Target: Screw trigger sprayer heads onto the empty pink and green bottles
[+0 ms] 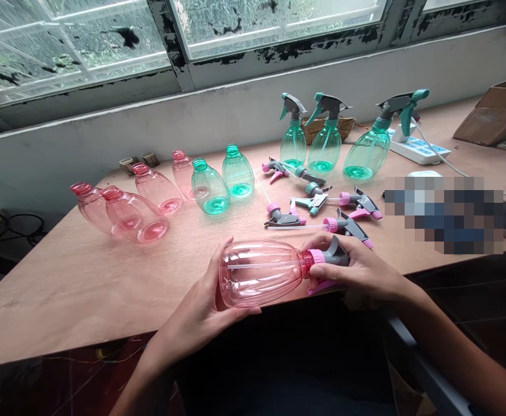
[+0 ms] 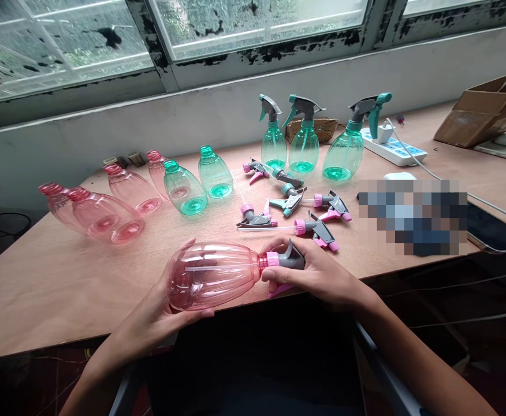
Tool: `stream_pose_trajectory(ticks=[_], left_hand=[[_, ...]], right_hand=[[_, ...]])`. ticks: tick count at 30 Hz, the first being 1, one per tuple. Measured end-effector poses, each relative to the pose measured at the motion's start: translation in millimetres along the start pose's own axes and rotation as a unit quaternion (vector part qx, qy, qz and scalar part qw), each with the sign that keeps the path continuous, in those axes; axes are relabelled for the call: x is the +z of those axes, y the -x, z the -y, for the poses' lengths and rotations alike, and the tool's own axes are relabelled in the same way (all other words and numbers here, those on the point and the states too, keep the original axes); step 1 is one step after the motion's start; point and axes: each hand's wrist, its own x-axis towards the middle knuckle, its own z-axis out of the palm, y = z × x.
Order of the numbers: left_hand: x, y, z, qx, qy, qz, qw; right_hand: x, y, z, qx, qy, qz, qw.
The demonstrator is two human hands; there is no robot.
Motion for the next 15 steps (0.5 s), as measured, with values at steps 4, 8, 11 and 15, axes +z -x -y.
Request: stream_pose_trajectory(ticks=[4, 8, 11, 15], left_hand=[[-0.2, -0.3, -1.5, -0.002, 0.0, 0.002, 1.0], [-0.6, -0.8, -4.0, 0.0, 0.001, 0.0, 1.0], [-1.0, -0.9, -4.6, -0.004, -0.002, 0.003, 1.0], [-1.2, -0.3, -3.3, -0.004, -0.006, 0.003, 1.0]], right_hand=[[-0.6, 0.4, -0.6, -0.003, 0.012, -0.007, 1.0], [-1.2, 0.6, -1.0, 0.006, 0.005, 0.007, 1.0], [-1.0, 0.4, 0.4, 0.002, 0.009, 0.01, 1.0], [-2.5, -0.6, 0.9, -0.025, 0.052, 0.0, 0.998]])
